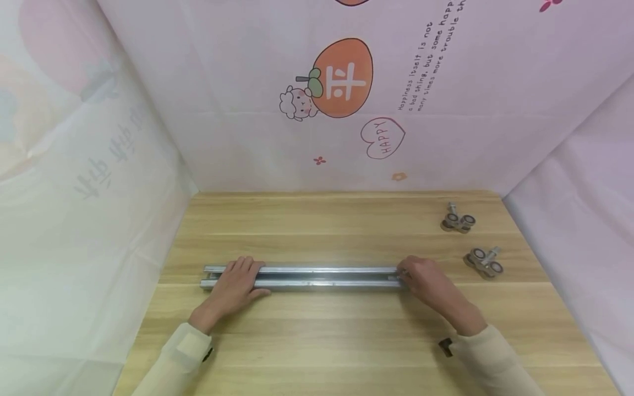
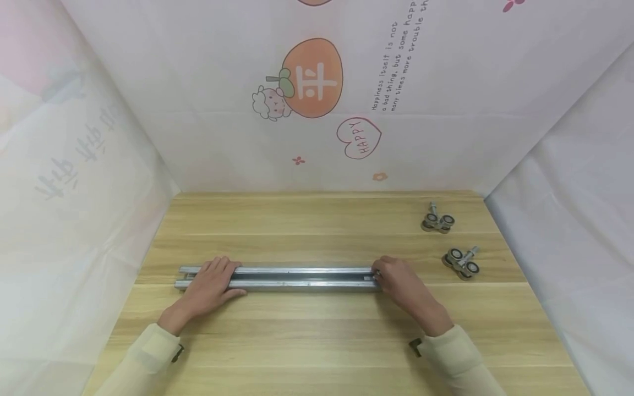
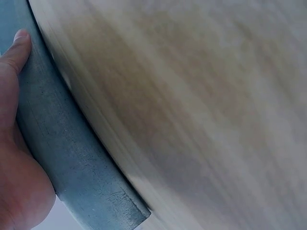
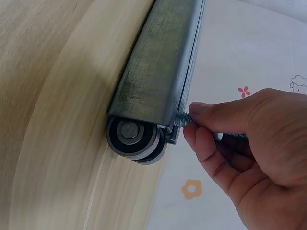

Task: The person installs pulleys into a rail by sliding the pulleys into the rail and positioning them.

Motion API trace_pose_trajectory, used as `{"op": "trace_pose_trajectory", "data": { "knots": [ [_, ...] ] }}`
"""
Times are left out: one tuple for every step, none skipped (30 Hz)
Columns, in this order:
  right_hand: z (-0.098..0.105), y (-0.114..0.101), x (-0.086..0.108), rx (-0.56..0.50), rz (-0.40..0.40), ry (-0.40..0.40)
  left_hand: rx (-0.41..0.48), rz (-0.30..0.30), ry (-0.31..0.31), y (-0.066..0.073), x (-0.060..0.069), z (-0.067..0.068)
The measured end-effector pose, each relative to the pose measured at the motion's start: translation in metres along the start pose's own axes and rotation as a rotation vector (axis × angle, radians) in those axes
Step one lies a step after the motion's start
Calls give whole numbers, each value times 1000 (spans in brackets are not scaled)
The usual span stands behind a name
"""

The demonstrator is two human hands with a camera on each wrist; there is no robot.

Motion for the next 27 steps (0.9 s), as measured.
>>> {"op": "trace_pose_trajectory", "data": {
  "knots": [
    [-1, 0, 0, -5, 2, -2, 0, 0, 0, 0, 1, 0],
    [-1, -1, 0, -9, 4, -5, -1, -2, 1, 1, 2, -1],
    [-2, -1, 0, -13, 5, -10, 0, 0, -1, 1, 2, -1],
    [-3, -2, 0, -12, 1, -14, 0, 1, -2, 1, 3, -2],
    [-4, -2, 0, -12, -4, -20, -1, 1, -2, 1, 4, -2],
    [-5, -3, 0, -9, -8, -26, -3, 1, -1, 1, 4, -3],
    [-6, -3, -1, -6, -12, -32, -3, 4, -1, 1, 5, -3],
    [-6, -5, -1, -3, -15, -36, -3, 5, 0, 1, 5, -3],
    [-7, -6, -2, 0, -15, -39, -3, 8, -2, 2, 5, -3],
    [-7, -8, -3, 1, -13, -41, -5, 11, -3, 2, 5, -3],
    [-8, -10, -4, 2, -15, -46, -5, 15, -8, 2, 4, -3],
    [-8, -12, -5, 1, -12, -47, -5, 19, -12, 1, 4, -3],
    [-8, -14, -6, -1, -13, -52, -4, 21, -17, 1, 4, -3],
    [-8, -16, -7, -3, -12, -54, -5, 22, -20, 1, 3, -3],
    [-9, -17, -8, -5, -11, -54, -7, 22, -21, 1, 3, -3],
    [-9, -19, -9, -6, -12, -53, -6, 22, -22, 1, 2, -4],
    [-9, -21, -9, -3, -12, -52, -5, 21, -21, 1, 2, -4],
    [-9, -22, -10, -2, -8, -47, -3, 18, -20, 1, 2, -4],
    [-9, -24, -10, 0, -6, -43, -3, 14, -16, 1, 2, -4],
    [-10, -26, -11, 4, 0, -35, -2, 13, -14, 1, 1, -4],
    [-10, -27, -12, 7, 4, -30, -1, 10, -10, 1, 1, -4],
    [-10, -29, -13, 11, 9, -26, 3, 8, -9, 2, 1, -3],
    [-10, -30, -13, 16, 9, -24, 4, 6, -6, 2, 1, -3],
    [-10, -31, -14, 17, 12, -21, 5, 5, -3, 2, 1, -2],
    [-11, -32, -15, 16, 11, -21, 4, 4, -1, 2, 1, -1],
    [-11, -33, -16, 16, 10, -23, 5, 5, -2, 1, 1, -1],
    [-12, -34, -17, 14, 8, -26, 8, 6, -3, 1, 0, 0]
  ]
}}
Point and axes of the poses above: each hand's wrist, its own x-axis away from the middle knuckle, its own z-axis out of the back of the hand, y = z × x, the point moved 6 cm from there along -x, towards the middle knuckle, and after that the axes turned 7 degrees about x, right-handed, at the moved point
